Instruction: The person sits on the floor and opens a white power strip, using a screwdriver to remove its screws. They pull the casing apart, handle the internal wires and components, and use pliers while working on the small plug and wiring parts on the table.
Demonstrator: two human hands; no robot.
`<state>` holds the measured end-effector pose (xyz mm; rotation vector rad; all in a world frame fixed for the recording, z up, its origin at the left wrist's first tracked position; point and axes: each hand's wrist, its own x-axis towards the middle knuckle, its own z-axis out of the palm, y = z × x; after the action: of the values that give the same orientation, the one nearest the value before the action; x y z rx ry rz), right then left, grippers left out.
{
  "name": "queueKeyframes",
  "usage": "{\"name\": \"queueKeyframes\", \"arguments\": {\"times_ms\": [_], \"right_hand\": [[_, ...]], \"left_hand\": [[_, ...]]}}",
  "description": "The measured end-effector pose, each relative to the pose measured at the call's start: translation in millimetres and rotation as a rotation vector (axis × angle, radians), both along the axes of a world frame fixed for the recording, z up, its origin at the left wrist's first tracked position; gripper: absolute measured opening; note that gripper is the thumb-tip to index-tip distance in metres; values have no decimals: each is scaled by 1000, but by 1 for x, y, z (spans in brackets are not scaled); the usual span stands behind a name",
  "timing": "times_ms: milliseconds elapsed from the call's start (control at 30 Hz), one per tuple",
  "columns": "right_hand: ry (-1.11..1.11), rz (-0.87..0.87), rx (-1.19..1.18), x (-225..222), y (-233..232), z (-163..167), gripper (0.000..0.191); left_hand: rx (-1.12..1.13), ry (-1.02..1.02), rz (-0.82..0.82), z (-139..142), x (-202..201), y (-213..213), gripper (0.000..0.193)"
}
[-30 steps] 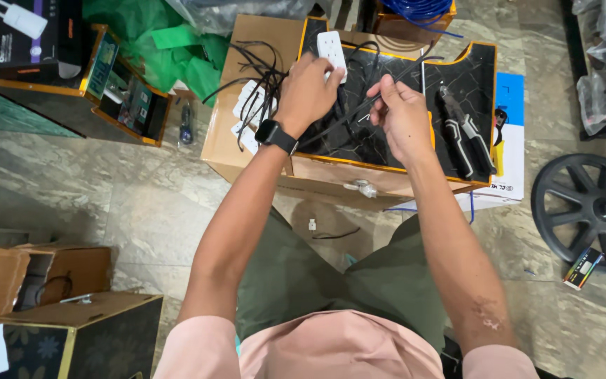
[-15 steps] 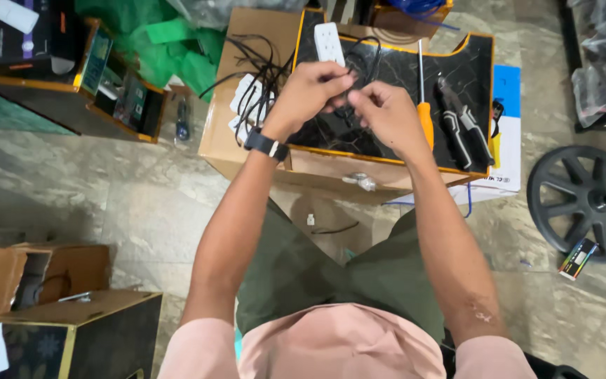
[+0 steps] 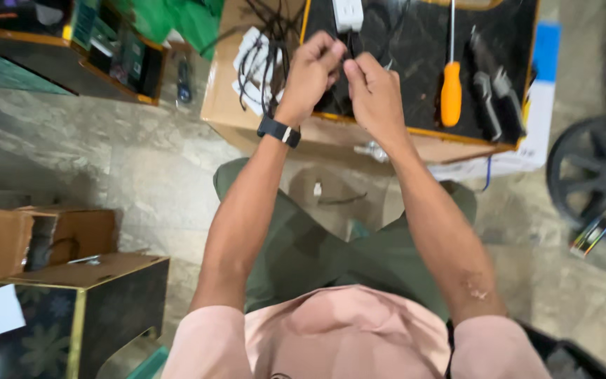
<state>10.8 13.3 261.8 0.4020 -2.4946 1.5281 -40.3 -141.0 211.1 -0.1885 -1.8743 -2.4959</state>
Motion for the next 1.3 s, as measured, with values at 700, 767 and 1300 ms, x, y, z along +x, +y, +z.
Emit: {"name": "queueKeyframes", "arguments": {"times_ms": [700,767,1300], "right_hand": [[672,-351,16,43,-22,-33,24],[786,-225,-123,61,-27,-63,19],[-511,-13,590,62,-58,-389,52]], "left_hand": [[-526,303,443,36,37,25,18],[-509,356,469,29,38,26,18],[-553,280,361,23,31,23,18]]}}
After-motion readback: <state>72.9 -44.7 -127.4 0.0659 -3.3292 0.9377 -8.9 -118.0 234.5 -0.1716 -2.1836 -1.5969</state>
